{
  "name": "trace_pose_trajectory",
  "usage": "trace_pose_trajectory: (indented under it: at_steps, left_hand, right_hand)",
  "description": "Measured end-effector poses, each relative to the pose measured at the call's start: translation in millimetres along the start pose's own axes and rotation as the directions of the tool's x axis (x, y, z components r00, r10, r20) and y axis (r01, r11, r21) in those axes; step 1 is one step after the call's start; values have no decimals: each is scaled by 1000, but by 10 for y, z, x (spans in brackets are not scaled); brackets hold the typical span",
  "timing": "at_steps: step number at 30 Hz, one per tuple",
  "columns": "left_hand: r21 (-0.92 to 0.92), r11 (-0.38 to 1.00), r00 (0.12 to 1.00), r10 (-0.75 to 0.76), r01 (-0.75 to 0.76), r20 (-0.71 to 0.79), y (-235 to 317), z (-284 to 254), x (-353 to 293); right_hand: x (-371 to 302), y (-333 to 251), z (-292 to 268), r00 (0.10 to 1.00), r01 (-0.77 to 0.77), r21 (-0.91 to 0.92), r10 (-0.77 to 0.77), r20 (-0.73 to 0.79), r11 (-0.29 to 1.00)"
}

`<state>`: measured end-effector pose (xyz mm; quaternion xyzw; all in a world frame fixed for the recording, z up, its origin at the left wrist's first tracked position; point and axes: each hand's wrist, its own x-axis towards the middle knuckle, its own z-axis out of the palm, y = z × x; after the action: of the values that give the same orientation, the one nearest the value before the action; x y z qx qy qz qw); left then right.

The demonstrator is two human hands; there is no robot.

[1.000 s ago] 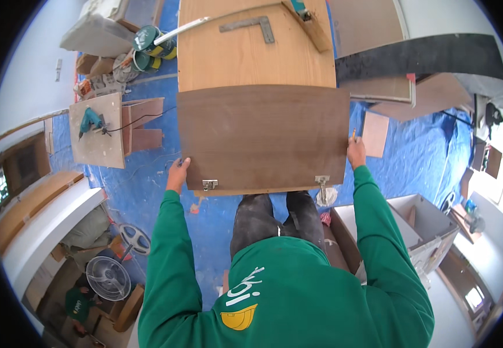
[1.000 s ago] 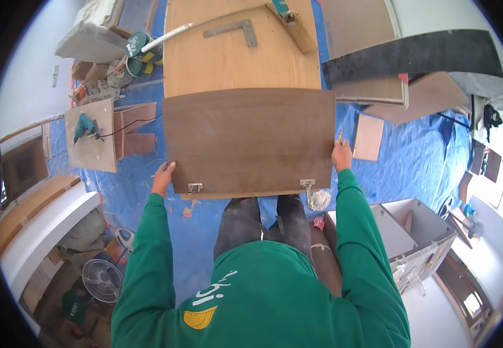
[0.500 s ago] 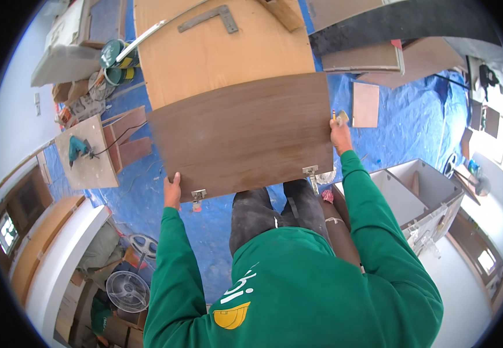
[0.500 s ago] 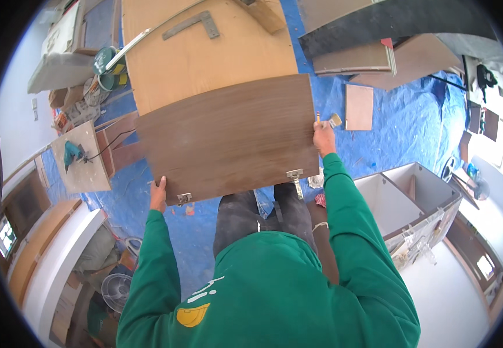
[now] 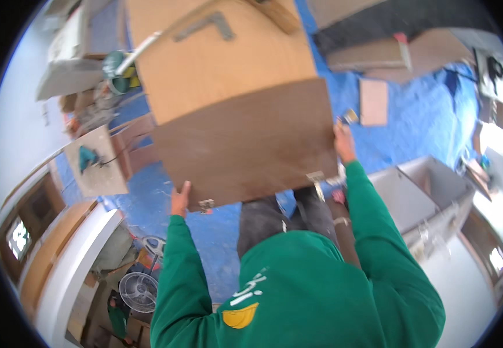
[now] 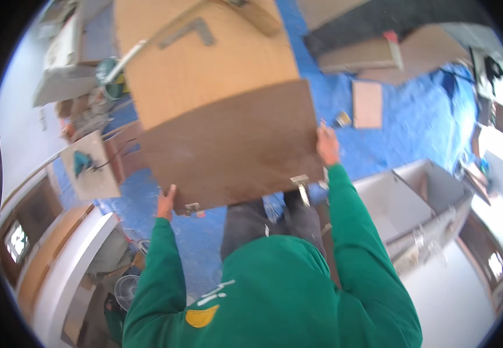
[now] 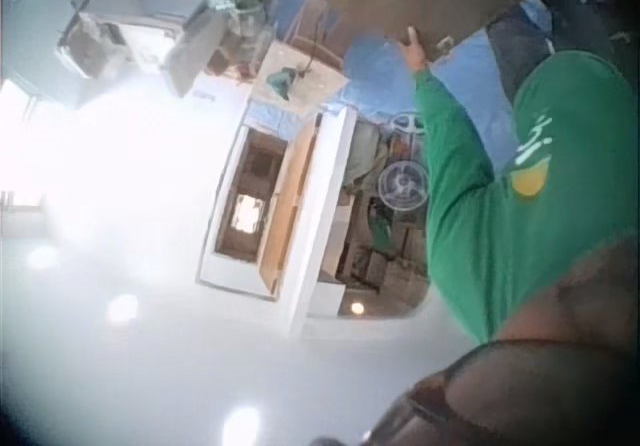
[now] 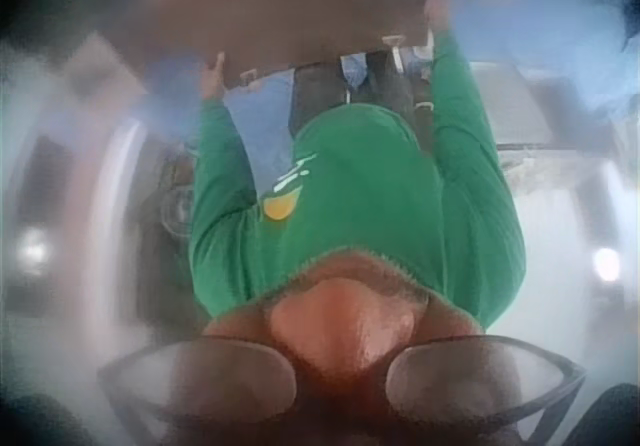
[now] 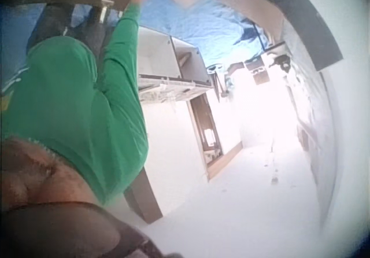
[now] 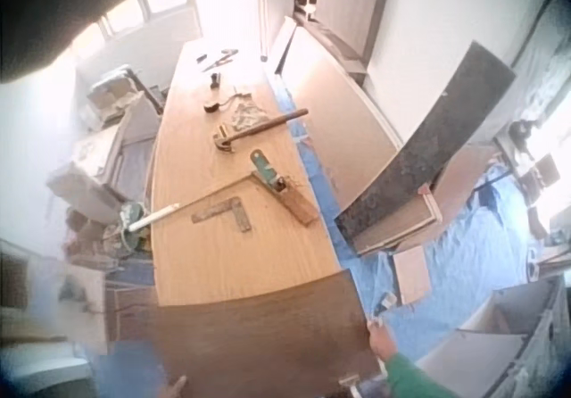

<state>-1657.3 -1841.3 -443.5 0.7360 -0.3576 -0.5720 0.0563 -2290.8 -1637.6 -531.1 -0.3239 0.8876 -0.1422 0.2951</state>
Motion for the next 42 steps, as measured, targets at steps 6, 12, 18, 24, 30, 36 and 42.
trace_pose_trajectory:
  at_steps: [6, 12, 18, 24, 30, 36, 42]
  left_hand:
    - [494, 755, 698, 627, -432, -346, 1417, -182, 693]
    - [788, 222, 394, 919, -575, 29, 3586, -85, 1971]
    - [944, 5, 391, 911, -329, 131, 4047, 181, 2961]
    - [957, -47, 597, 772, -287, 217, 3796, -98, 2727]
    - [913, 103, 575, 802, -396, 159, 2973, -1077, 2032]
    - [853, 320, 618, 786, -413, 4, 2284, -1535, 1151]
    - [758, 386, 600, 800, -526, 9, 2004, -1168, 1022]
  right_hand:
    - [-550, 179, 44, 960, 135, -339, -208, -188, 931]
    - [-1235, -633, -427, 961, 28, -175, -74, -266, 984]
    - [-1272, -1039, -417, 975, 103, -122, -124, -182, 987]
    - [-392, -2247, -331, 926, 344, -3, -340, -167, 939]
    - [712, -2882, 169, 813, 550, -142, -566, -134, 823]
    - [1214, -3070, 483, 829, 553, -198, -559, 29, 809]
    - [1252, -3085, 500, 822, 559, -225, -569, 22, 798]
